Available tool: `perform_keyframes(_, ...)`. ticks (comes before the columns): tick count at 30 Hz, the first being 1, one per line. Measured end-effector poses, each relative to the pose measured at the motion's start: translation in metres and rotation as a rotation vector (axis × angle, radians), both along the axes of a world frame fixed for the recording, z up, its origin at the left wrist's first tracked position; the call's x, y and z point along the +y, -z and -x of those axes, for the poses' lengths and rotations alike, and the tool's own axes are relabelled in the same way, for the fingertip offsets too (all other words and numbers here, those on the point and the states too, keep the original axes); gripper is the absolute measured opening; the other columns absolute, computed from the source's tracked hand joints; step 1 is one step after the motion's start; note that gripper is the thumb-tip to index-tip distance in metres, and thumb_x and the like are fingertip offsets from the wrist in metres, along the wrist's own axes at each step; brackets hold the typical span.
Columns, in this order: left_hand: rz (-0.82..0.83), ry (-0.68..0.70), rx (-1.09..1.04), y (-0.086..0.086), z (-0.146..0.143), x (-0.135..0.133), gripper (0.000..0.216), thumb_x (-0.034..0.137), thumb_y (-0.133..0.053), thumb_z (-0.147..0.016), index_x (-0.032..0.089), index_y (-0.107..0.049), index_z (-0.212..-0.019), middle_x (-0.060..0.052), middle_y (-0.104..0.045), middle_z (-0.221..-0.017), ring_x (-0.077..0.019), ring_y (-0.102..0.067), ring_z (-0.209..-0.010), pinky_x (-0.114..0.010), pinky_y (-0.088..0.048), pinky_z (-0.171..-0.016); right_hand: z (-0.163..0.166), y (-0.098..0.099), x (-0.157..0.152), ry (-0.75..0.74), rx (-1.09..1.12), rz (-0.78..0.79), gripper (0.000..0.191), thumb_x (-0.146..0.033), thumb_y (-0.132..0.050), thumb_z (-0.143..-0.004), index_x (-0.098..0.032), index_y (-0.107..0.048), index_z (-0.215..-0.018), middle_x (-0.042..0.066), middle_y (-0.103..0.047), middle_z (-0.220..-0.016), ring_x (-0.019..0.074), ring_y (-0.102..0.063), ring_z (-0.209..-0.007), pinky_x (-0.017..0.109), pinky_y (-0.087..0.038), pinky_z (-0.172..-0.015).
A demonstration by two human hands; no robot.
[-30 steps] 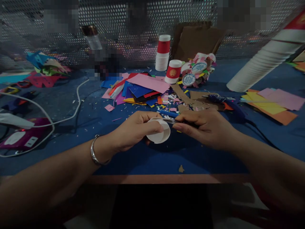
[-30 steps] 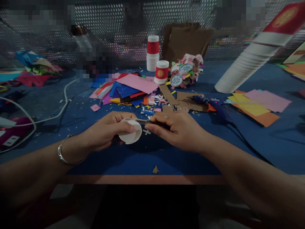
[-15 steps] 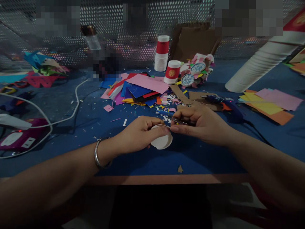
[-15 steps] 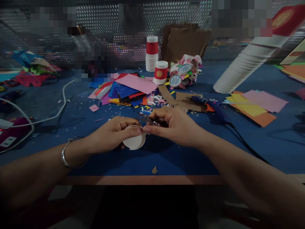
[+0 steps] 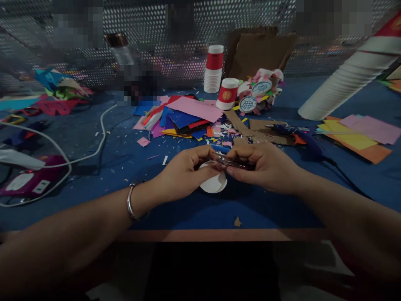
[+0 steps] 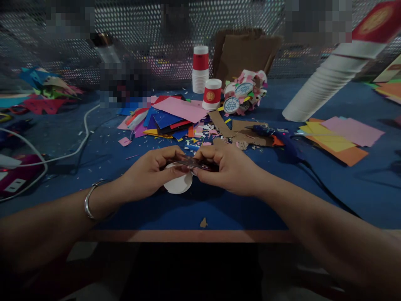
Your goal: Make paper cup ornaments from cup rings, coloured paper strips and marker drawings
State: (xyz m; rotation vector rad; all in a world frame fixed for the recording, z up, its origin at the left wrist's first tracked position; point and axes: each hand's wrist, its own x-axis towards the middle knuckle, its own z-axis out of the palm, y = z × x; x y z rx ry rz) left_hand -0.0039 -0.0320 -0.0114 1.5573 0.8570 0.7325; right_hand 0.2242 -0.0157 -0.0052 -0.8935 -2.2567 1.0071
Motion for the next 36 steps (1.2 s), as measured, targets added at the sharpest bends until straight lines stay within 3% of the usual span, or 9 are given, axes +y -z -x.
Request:
perform_keyframes(6,0.046,-0.08,-0.168,0.0,-0.004,-0.001,0.03,0.042,-0.084,-0.086,0.017,-0.068,-0.088,0.002,-0.063,-0.078,-0.0095,-0.053,-0.067,-0.021,-0.041,-0.063,0.0,0.0,0.001,0.034,0.048,-0.121,0.018,-0.029,-0.068,-0.094,-0.019,-0.064,-0.08,-0.006,-0.05,-0.065,0.0086,-0.042,-0.058,0.025,-0.031,-0.055)
perform_keyframes(12,0.053,-0.178,-0.187,-0.001,-0.007,-0.004,0.028,0.039,-0.089,-0.081,0.018,-0.071,-0.088,0.002,-0.067,-0.081,-0.0107,-0.057,-0.07,-0.022,-0.043,-0.065,0.002,0.002,0.003,0.086,0.073,-0.1,0.02,-0.032,-0.069,-0.093,-0.02,-0.063,-0.079,-0.004,-0.053,-0.065,0.0101,-0.044,-0.058,0.027,-0.033,-0.055)
perform_keyframes(20,0.157,-0.119,-0.159,-0.004,-0.003,0.0,0.026,0.032,-0.089,-0.078,0.015,-0.069,-0.081,0.001,-0.066,-0.077,-0.0088,-0.055,-0.068,-0.02,-0.042,-0.063,0.008,0.002,-0.002,0.102,0.003,-0.184,0.014,-0.028,-0.065,-0.09,-0.02,-0.062,-0.077,-0.004,-0.052,-0.064,0.0109,-0.046,-0.06,0.028,-0.033,-0.06)
perform_keyframes(23,0.099,-0.201,-0.195,-0.012,0.004,-0.001,0.019,0.026,-0.085,-0.081,0.017,-0.068,-0.08,0.004,-0.063,-0.071,-0.0066,-0.052,-0.06,-0.019,-0.04,-0.057,0.002,0.005,0.004,0.192,0.001,-0.17,0.016,-0.028,-0.064,-0.088,-0.021,-0.06,-0.075,-0.004,-0.053,-0.065,0.012,-0.046,-0.061,0.029,-0.033,-0.06)
perform_keyframes(28,0.111,-0.428,-0.197,-0.022,0.013,0.001,0.017,0.032,-0.076,-0.088,0.02,-0.065,-0.086,0.004,-0.061,-0.069,-0.0074,-0.051,-0.053,-0.018,-0.033,-0.043,-0.009,0.013,0.023,0.423,0.12,-0.059,0.019,-0.035,-0.071,-0.088,-0.021,-0.063,-0.077,-0.004,-0.051,-0.066,0.0122,-0.043,-0.059,0.03,-0.034,-0.058)
perform_keyframes(33,0.141,-0.379,-0.103,-0.014,0.014,0.008,0.02,0.038,-0.072,-0.095,0.021,-0.07,-0.105,0.002,-0.064,-0.081,-0.0075,-0.054,-0.057,-0.017,-0.04,-0.044,-0.009,0.01,0.022,0.5,0.044,-0.086,0.021,-0.037,-0.071,-0.093,-0.02,-0.069,-0.081,-0.004,-0.05,-0.061,0.0121,-0.039,-0.054,0.03,-0.03,-0.054)
perform_keyframes(36,0.139,-0.345,-0.082,-0.011,0.014,0.009,0.024,0.043,-0.073,-0.095,0.021,-0.07,-0.105,0.002,-0.065,-0.083,-0.0072,-0.053,-0.058,-0.016,-0.039,-0.044,-0.012,0.007,0.02,0.534,0.054,-0.16,0.025,-0.037,-0.073,-0.095,-0.02,-0.067,-0.078,-0.004,-0.047,-0.059,0.0119,-0.037,-0.055,0.031,-0.029,-0.056)
